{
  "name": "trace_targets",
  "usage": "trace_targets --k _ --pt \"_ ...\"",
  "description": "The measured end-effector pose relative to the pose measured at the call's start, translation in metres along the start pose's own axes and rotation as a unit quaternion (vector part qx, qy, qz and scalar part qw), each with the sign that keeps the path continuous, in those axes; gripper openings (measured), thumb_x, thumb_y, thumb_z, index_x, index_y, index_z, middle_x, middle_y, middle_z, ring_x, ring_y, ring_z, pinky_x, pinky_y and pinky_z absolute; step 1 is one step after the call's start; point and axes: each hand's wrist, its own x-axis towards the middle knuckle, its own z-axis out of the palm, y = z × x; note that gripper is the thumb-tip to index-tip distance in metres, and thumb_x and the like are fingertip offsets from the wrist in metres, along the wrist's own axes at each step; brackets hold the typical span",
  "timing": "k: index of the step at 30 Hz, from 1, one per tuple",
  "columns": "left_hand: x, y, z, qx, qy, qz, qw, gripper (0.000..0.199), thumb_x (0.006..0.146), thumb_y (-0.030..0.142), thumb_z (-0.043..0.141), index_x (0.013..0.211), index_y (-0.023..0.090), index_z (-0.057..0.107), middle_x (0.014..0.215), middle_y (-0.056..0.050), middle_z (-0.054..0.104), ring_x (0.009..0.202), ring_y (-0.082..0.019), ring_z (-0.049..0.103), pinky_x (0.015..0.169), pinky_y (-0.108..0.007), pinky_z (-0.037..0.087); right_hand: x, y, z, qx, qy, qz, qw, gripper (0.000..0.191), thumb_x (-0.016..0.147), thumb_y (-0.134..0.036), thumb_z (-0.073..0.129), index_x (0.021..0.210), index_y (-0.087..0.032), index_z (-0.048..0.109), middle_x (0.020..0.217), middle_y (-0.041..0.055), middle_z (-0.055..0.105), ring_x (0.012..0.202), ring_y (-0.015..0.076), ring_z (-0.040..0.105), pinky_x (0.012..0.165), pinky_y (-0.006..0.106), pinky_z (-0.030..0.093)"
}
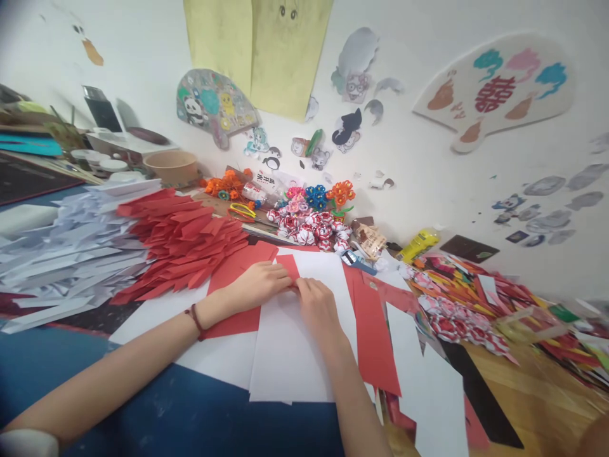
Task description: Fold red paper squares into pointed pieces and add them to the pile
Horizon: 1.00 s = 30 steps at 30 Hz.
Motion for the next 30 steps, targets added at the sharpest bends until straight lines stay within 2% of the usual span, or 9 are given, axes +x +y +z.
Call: trace_targets --k 7,13,16,19,22,24,26,28,30 --pt "-0.004 -0.004 -0.009 -0.070 -0.009 -0.086 0.994 0.019 0.092 0.024 0.049 0.082 0.017 0.063 0.075 -0.003 0.067 0.067 -0.014 0.059 0.056 -0.025 0.032 -0.003 0.001 -0.008 0.165 0.066 0.048 0.983 0.021 0.090 -0.016 0.043 0.090 -0.023 0.063 0.084 0.0042 0.066 0.079 0.0187 0.062 0.071 0.029 0.045" --pt "-0.010 -0.009 -0.011 -0.123 0.003 -0.090 0.988 0.017 0.089 0.013 0.050 0.086 0.018 0.066 0.074 -0.001 0.069 0.065 -0.011 0.061 0.055 -0.023 0.032 -0.001 0.004 -0.009 0.216 0.092 0.127 0.964 0.021 0.085 -0.016 0.044 0.080 -0.021 0.064 0.066 -0.0004 0.058 0.062 0.0145 0.055 0.062 0.025 0.041" --pt "-0.011 -0.011 -0.013 -0.102 0.026 -0.105 0.989 0.015 0.091 0.023 0.051 0.088 0.019 0.065 0.076 -0.001 0.069 0.066 -0.012 0.061 0.055 -0.024 0.032 0.000 0.004 -0.012 0.248 0.083 0.165 0.951 0.019 0.086 -0.023 0.047 0.080 -0.019 0.065 0.066 -0.0005 0.058 0.059 0.0133 0.052 0.061 0.024 0.039" --pt "-0.012 -0.012 -0.021 -0.049 0.067 -0.084 0.993 0.016 0.093 0.027 0.048 0.099 0.018 0.061 0.082 -0.001 0.069 0.069 -0.013 0.061 0.057 -0.024 0.035 0.001 0.006 -0.015 0.302 0.066 0.227 0.924 0.021 0.086 -0.033 0.052 0.077 -0.018 0.064 0.062 -0.0011 0.055 0.055 0.0125 0.048 0.058 0.025 0.036" --pt "-0.015 -0.012 -0.035 0.050 0.080 -0.012 0.995 0.020 0.095 0.016 0.041 0.102 0.016 0.059 0.078 -0.002 0.066 0.062 -0.012 0.056 0.057 -0.026 0.034 0.001 0.009 -0.017 0.388 0.026 0.255 0.885 0.027 0.084 -0.040 0.056 0.074 -0.016 0.064 0.058 -0.0013 0.048 0.055 0.0126 0.044 0.054 0.025 0.032" --pt "-0.017 -0.010 -0.045 0.120 0.087 0.036 0.988 0.022 0.094 0.011 0.039 0.099 0.013 0.060 0.074 -0.002 0.064 0.057 -0.011 0.053 0.054 -0.027 0.032 0.002 0.010 -0.018 0.459 -0.010 0.259 0.850 0.031 0.083 -0.044 0.057 0.082 -0.014 0.066 0.057 -0.0014 0.046 0.054 0.0122 0.041 0.051 0.025 0.029" --pt "-0.023 -0.009 -0.055 0.165 0.100 0.043 0.980 0.021 0.093 0.010 0.041 0.094 0.014 0.062 0.070 -0.002 0.063 0.053 -0.011 0.050 0.051 -0.027 0.029 0.003 0.008 -0.020 0.512 -0.026 0.266 0.816 0.037 0.084 -0.048 0.055 0.094 -0.014 0.066 0.058 -0.0019 0.045 0.051 0.0112 0.037 0.049 0.025 0.025" --pt "-0.032 -0.011 -0.065 0.166 0.114 -0.024 0.979 0.022 0.093 0.013 0.042 0.088 0.016 0.063 0.067 -0.001 0.063 0.054 -0.010 0.051 0.052 -0.027 0.030 0.003 0.006 -0.023 0.533 -0.019 0.272 0.801 0.040 0.086 -0.049 0.053 0.103 -0.014 0.064 0.058 -0.0026 0.044 0.050 0.0105 0.034 0.048 0.025 0.023" --pt "-0.046 -0.018 -0.079 0.137 0.144 -0.164 0.966 0.023 0.093 0.022 0.046 0.080 0.019 0.065 0.064 0.000 0.064 0.057 -0.011 0.055 0.055 -0.026 0.032 0.003 0.005 -0.026 0.527 -0.009 0.278 0.803 0.039 0.086 -0.047 0.052 0.105 -0.015 0.063 0.059 -0.0027 0.043 0.051 0.0105 0.035 0.049 0.025 0.025"
